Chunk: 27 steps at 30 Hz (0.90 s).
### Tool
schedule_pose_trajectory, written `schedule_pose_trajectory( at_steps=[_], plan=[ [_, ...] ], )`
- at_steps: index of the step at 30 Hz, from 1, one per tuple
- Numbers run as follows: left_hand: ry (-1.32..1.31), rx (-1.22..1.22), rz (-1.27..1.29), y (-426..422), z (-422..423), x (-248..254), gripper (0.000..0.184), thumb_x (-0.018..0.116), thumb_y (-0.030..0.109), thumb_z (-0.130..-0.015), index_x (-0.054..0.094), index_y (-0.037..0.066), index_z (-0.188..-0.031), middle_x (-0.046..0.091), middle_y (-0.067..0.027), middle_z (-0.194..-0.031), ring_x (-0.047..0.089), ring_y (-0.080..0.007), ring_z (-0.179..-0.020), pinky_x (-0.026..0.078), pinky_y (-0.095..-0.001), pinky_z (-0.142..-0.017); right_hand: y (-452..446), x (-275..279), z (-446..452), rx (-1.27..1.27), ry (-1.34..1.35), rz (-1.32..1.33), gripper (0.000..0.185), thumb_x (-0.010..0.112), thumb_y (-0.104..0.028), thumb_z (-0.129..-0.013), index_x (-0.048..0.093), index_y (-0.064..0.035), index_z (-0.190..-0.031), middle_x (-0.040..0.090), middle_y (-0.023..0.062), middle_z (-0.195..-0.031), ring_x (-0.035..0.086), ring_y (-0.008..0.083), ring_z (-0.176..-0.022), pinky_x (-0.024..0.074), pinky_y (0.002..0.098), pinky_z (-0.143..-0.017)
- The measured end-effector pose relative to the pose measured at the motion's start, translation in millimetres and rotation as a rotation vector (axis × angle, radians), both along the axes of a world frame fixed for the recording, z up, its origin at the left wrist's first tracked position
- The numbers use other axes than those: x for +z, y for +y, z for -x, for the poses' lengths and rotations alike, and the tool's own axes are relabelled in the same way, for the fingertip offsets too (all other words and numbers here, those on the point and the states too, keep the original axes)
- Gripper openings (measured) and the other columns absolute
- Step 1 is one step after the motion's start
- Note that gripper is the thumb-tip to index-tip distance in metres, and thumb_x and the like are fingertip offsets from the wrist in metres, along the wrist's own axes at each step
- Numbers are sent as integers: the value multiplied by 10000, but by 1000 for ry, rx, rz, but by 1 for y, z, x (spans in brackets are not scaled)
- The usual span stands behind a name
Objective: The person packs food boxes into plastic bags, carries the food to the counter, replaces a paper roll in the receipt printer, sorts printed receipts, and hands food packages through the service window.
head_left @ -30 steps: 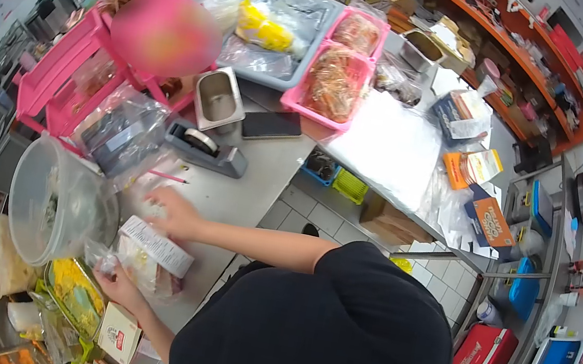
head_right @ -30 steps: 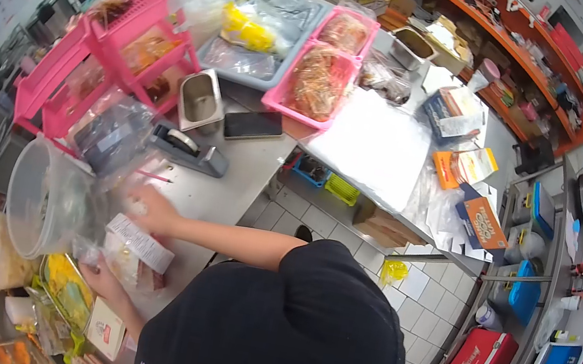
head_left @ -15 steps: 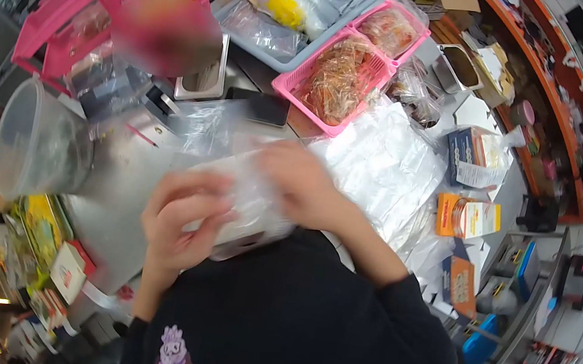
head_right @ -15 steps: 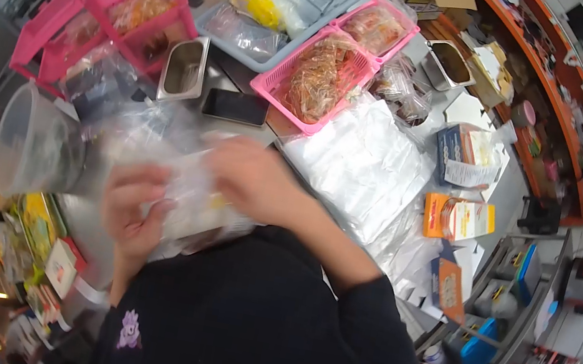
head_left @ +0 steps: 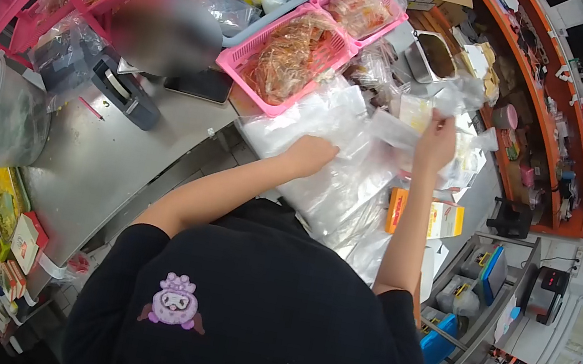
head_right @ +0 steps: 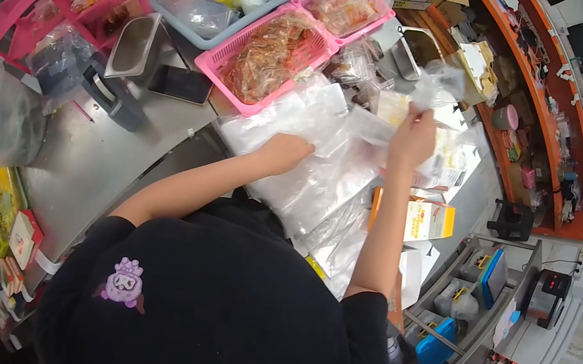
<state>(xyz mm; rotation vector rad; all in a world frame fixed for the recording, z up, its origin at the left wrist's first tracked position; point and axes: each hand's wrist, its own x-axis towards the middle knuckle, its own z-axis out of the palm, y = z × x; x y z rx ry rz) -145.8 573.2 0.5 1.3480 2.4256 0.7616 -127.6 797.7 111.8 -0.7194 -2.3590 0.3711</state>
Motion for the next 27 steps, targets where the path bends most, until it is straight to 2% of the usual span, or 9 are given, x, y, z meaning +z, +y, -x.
schedule_pose_trajectory(
  at_steps=[2,7,10,12,15,16,23,26,27],
  plan=[
    [-7,34,307,7,1,0,179,578,54,-769,612,35,-944,575,-138,-1056,569,-262,-1007,483,-394,-796,14,-22,7,-34,-66,-67,319,548,-316,-905,566,-4,-842,625,165,-759,602,334,-716,437,416,-647],
    [339,-30,-173,12,-9,-24,205,662,242,-722,618,70,-824,584,-81,-838,586,-221,-895,481,-380,-702,44,-57,11,-110,55,92,393,543,-358,-899,561,26,-818,619,200,-740,603,371,-738,439,438,-667],
    [301,-34,-151,13,-3,-44,147,629,230,-746,632,84,-770,595,-68,-745,605,-228,-828,477,-386,-676,14,-39,-11,-98,290,83,344,616,-250,-867,567,24,-1069,610,198,-1028,584,350,-914,442,407,-824],
    [367,-9,-27,17,-6,-37,121,587,206,-758,636,101,-722,617,-71,-720,617,-243,-749,471,-385,-671,-27,-23,-38,19,318,-281,371,623,-183,-859,534,2,-1167,569,191,-1132,546,338,-1031,393,418,-931],
    [340,-18,-48,19,-7,1,97,560,170,-731,638,114,-719,629,-74,-660,624,-240,-650,457,-374,-627,-82,-63,-72,672,-36,260,356,571,-155,-891,519,6,-1204,549,207,-1199,501,319,-1155,315,408,-1029],
    [256,-23,-343,12,-5,20,85,561,167,-715,628,118,-699,619,-65,-628,618,-246,-612,454,-375,-620,-87,-90,-75,688,-37,602,410,565,-127,-886,473,21,-1258,520,200,-1255,473,313,-1193,301,385,-1036],
    [195,231,-582,5,-2,67,108,566,147,-709,624,97,-785,612,-119,-650,614,-320,-641,473,-428,-658,-83,-122,-83,242,-335,432,397,668,-284,-837,628,77,-996,664,228,-937,644,320,-875,473,393,-792],
    [56,321,-724,13,-2,51,118,552,124,-731,614,69,-814,615,-139,-703,608,-338,-697,472,-434,-695,-71,-110,-86,466,-306,501,532,681,-269,-827,520,101,-1173,557,246,-1193,570,296,-1043,464,399,-859],
    [-26,349,-776,12,6,41,119,544,109,-742,608,55,-826,617,-145,-732,604,-347,-727,471,-435,-710,-69,-117,-89,504,58,1018,535,660,-229,-838,479,81,-1235,479,223,-1288,502,283,-1127,396,404,-967]
  ],
)
